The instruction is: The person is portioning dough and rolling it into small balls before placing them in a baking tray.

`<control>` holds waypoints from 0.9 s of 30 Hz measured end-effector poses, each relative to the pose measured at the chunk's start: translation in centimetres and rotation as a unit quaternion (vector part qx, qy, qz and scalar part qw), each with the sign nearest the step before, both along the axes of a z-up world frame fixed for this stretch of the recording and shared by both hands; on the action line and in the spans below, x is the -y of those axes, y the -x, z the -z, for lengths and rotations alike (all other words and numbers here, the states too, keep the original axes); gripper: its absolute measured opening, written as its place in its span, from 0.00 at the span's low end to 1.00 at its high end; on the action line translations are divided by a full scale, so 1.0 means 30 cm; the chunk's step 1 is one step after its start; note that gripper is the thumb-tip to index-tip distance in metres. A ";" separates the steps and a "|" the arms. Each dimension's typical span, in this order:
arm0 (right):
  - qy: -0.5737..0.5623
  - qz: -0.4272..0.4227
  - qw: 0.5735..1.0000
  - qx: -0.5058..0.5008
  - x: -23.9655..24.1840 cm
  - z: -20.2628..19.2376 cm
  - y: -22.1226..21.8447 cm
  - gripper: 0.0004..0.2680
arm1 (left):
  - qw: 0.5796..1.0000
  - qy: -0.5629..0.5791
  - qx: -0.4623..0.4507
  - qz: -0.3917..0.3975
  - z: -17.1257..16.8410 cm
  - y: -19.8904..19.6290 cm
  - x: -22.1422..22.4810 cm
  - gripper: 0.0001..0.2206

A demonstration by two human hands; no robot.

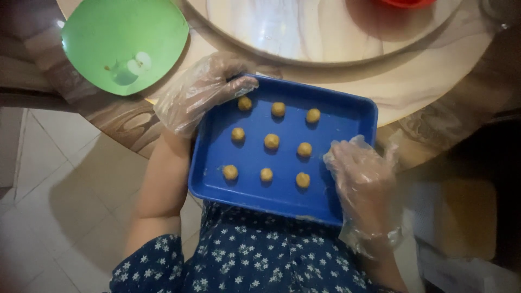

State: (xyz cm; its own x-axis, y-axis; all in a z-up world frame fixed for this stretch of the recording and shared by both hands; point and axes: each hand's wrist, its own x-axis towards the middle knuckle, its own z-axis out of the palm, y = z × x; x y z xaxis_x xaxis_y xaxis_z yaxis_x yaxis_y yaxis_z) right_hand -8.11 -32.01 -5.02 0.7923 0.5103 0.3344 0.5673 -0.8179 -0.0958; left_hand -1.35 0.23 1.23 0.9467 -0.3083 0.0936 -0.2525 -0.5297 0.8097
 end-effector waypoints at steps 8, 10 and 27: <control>0.055 0.003 0.998 0.018 -0.020 -0.053 -0.002 0.08 | 1.000 -0.030 0.008 -0.001 -0.011 0.001 0.005 0.22; 0.066 0.001 0.998 0.016 -0.005 -0.027 0.003 0.08 | 1.000 -0.009 0.013 -0.026 -0.007 0.028 0.013 0.20; 0.051 -0.007 0.996 0.071 -0.004 -0.042 0.013 0.05 | 0.997 -0.067 0.010 0.024 0.014 -0.017 -0.008 0.26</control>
State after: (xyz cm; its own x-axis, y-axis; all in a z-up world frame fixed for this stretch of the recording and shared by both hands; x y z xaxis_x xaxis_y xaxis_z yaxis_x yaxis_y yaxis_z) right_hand -8.52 -31.88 -3.77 0.7333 0.5585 0.3879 0.5808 -0.8110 0.0698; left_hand -0.85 0.47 0.79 0.9286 -0.3648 0.0682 -0.2967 -0.6194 0.7269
